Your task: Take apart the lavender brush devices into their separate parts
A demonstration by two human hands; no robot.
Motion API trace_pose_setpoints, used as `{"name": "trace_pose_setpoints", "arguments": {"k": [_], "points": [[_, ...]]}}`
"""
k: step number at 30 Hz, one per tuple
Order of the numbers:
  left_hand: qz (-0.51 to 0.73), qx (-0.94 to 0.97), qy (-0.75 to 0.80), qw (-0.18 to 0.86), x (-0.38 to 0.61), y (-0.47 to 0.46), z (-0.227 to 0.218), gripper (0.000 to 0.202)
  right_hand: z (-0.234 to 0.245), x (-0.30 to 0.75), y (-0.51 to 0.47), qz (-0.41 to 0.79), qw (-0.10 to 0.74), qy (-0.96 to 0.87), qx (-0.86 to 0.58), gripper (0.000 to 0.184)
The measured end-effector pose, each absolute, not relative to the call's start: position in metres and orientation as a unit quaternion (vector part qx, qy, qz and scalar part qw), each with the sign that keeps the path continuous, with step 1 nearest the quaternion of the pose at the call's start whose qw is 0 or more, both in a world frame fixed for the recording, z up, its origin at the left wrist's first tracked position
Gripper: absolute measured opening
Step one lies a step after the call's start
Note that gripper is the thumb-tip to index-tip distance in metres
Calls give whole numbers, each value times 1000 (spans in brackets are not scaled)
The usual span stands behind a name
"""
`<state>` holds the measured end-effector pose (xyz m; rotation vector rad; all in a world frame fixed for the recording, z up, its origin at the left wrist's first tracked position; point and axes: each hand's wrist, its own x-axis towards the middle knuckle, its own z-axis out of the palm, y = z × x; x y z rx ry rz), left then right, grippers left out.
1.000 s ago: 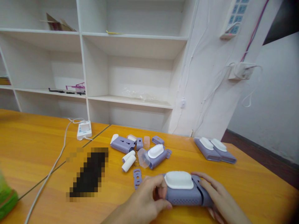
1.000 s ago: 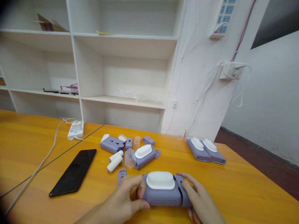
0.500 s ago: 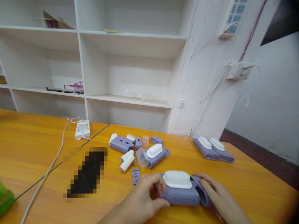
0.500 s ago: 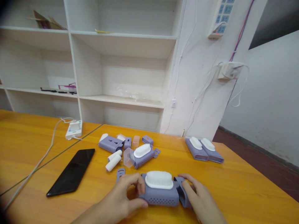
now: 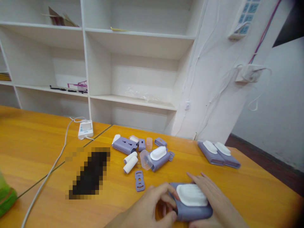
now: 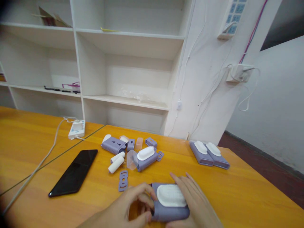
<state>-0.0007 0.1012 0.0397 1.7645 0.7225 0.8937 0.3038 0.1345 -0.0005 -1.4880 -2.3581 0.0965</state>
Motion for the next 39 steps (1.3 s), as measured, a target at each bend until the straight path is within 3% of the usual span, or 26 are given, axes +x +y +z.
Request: {"name": "trace_pose_setpoints", "arguments": {"k": [4, 6, 8, 10, 15, 19, 23, 26, 29, 35, 39], "points": [[431, 742, 351, 374, -8, 103, 54, 19, -2, 314, 136, 98, 260, -827, -488, 111], [437, 751, 362, 339, -14, 106, 59, 34, -2, 314, 134, 148, 312, -806, -480, 114], [407, 743, 367, 384, -17, 107, 59, 60, -5, 309, 132, 184, 333, -796, -470, 116], [372, 710, 387, 456, -15, 106, 55, 69, -11, 304, 132, 174, 325, -805, -465, 113], [371, 667, 355, 540, 3, 103, 39, 49, -29, 300, 142, 77, 325, -826, -454, 83], [397, 646, 344, 554, 8, 107, 29, 40, -26, 302, 147, 69, 302, -848, -429, 77], [355, 754, 369, 410, 2, 108, 35, 21, -18, 296, 142, 78, 283, -864, -409, 77], [254, 839, 401, 267, -1, 106, 48, 31, -17, 285, 136, 81, 275, -874, -394, 73], [164, 867, 426, 199, -2, 104, 57, 37, -16, 277, 133, 87, 273, -883, -372, 64], [253, 832, 400, 289, -14, 110, 49, 16, 11, 294, 125, 76, 260, -871, -410, 100], [274, 808, 450, 265, -23, 121, 39, 12, 32, 303, 121, 76, 195, -873, -441, 92]]}}
